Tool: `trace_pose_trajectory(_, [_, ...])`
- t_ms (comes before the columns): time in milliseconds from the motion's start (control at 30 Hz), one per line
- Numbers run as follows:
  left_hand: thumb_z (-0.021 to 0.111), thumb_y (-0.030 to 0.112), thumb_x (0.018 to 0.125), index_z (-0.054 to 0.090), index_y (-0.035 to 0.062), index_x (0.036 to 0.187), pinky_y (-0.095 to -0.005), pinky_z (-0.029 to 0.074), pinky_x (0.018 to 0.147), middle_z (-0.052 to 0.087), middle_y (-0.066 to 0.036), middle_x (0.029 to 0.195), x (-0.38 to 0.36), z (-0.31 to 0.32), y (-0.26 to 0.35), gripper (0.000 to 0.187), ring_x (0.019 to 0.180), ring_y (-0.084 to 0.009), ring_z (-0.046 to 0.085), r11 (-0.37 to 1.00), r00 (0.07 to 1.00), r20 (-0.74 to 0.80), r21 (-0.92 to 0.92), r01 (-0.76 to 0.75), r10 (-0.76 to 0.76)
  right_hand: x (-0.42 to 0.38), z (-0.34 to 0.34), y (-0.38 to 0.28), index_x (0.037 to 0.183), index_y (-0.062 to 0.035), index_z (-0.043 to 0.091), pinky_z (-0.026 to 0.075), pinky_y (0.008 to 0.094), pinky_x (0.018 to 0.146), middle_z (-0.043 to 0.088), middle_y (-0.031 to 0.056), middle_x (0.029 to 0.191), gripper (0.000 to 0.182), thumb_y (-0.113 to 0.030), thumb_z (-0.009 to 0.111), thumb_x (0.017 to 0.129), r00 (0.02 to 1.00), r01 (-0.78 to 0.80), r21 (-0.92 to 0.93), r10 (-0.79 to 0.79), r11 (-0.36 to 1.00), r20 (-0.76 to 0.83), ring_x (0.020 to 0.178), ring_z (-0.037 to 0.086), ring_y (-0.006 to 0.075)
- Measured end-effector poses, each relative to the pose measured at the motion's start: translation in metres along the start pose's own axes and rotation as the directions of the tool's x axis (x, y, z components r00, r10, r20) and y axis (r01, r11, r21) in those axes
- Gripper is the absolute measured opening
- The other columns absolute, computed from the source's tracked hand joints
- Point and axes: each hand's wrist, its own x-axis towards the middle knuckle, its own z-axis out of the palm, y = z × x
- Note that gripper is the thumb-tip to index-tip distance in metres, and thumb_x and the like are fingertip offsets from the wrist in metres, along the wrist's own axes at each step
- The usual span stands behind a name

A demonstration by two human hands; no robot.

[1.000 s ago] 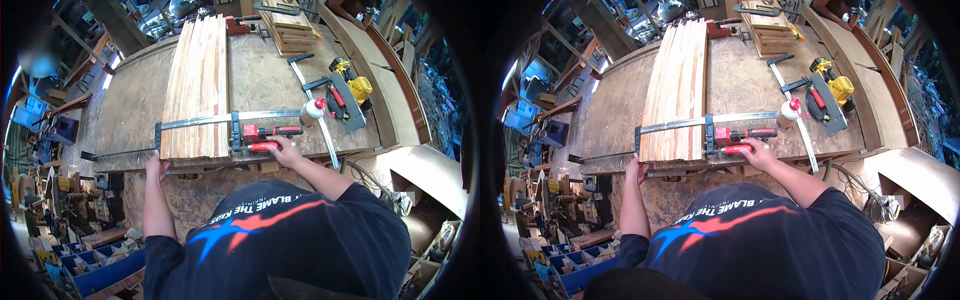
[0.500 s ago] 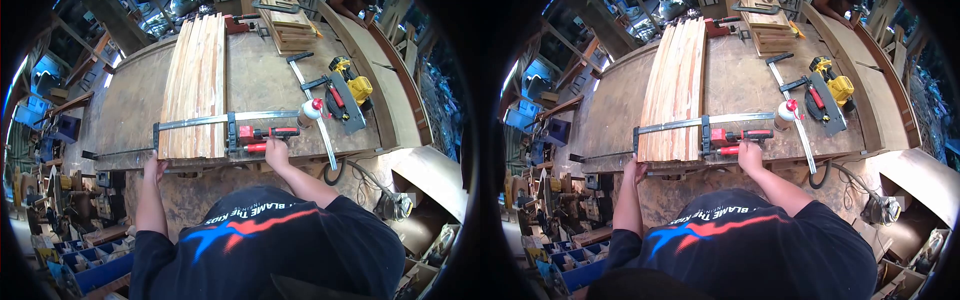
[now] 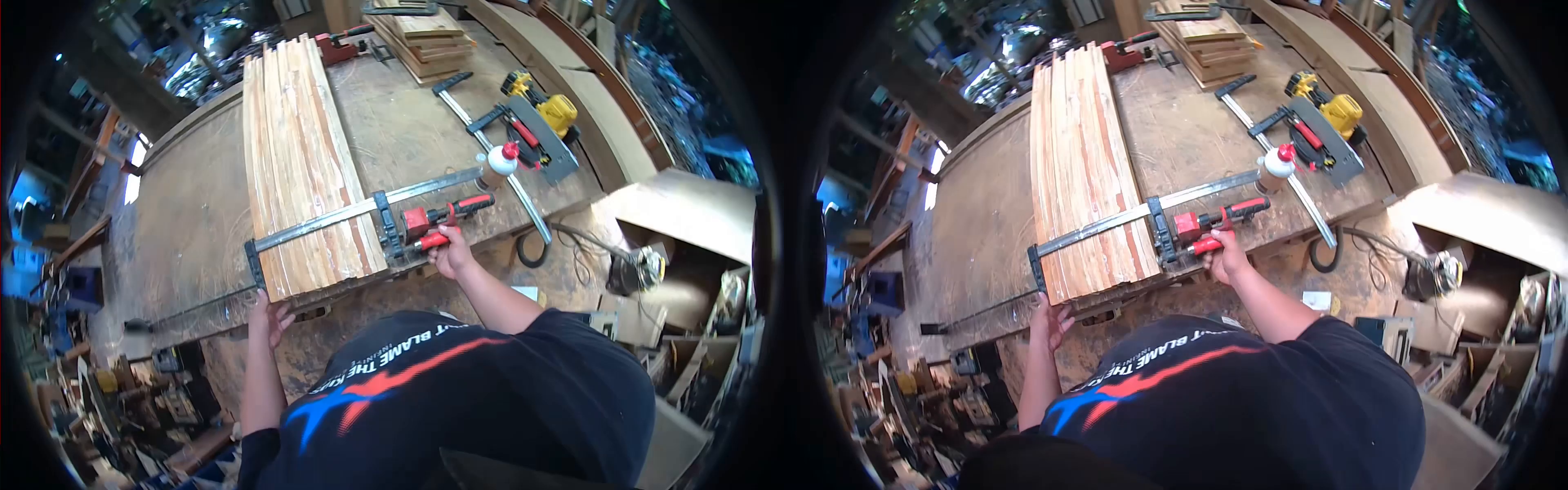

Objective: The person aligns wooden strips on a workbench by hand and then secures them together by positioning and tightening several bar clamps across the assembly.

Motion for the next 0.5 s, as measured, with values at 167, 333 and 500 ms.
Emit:
trace_pose_trajectory(167, [0.055,0.052,0.105,0.053,0.0130,0.135,-0.0477,0.057,0.081,0.061,-0.012,0.129,-0.003,-0.008,0.017,0.050,0.109,-0.0287,0.064,0.995,0.996,0.081,0.092,0.036,-0.044,0.003,0.049,0.018,0.107,-0.0137,0.060,0.049,0.0331,0.071,0.062,0.0001,0.086,0.014,-0.022,0.060,0.096,0.878,0.404,0.192,-0.319,0.895,-0.358,0.081,0.061,0.0147])
trace_pose_trajectory(333, [0.057,0.047,0.106,0.052,0.0105,0.136,-0.0449,0.059,0.079,0.058,-0.011,0.131,0.007,-0.020,0.038,0.047,0.112,-0.0302,0.064,0.952,0.972,0.219,0.305,0.011,-0.082,0.019,0.071,0.019,0.108,-0.0139,0.065,0.045,0.0329,0.053,0.058,-0.0018,0.077,0.018,-0.028,0.063,0.098,0.627,0.440,-0.061,-0.356,0.896,-0.693,0.064,0.057,0.0129])
trace_pose_trajectory(500, [0.056,0.042,0.107,0.053,0.0093,0.136,-0.0412,0.062,0.076,0.059,-0.007,0.130,0.021,-0.030,0.046,0.044,0.111,-0.0286,0.065,0.925,0.940,0.312,0.381,0.007,-0.136,0.013,0.075,0.001,0.088,-0.0138,0.061,0.029,0.0292,0.037,0.055,-0.0025,0.068,0.030,-0.041,0.064,0.101,0.640,0.222,-0.173,-0.277,0.960,-0.717,0.046,0.047,0.0114])
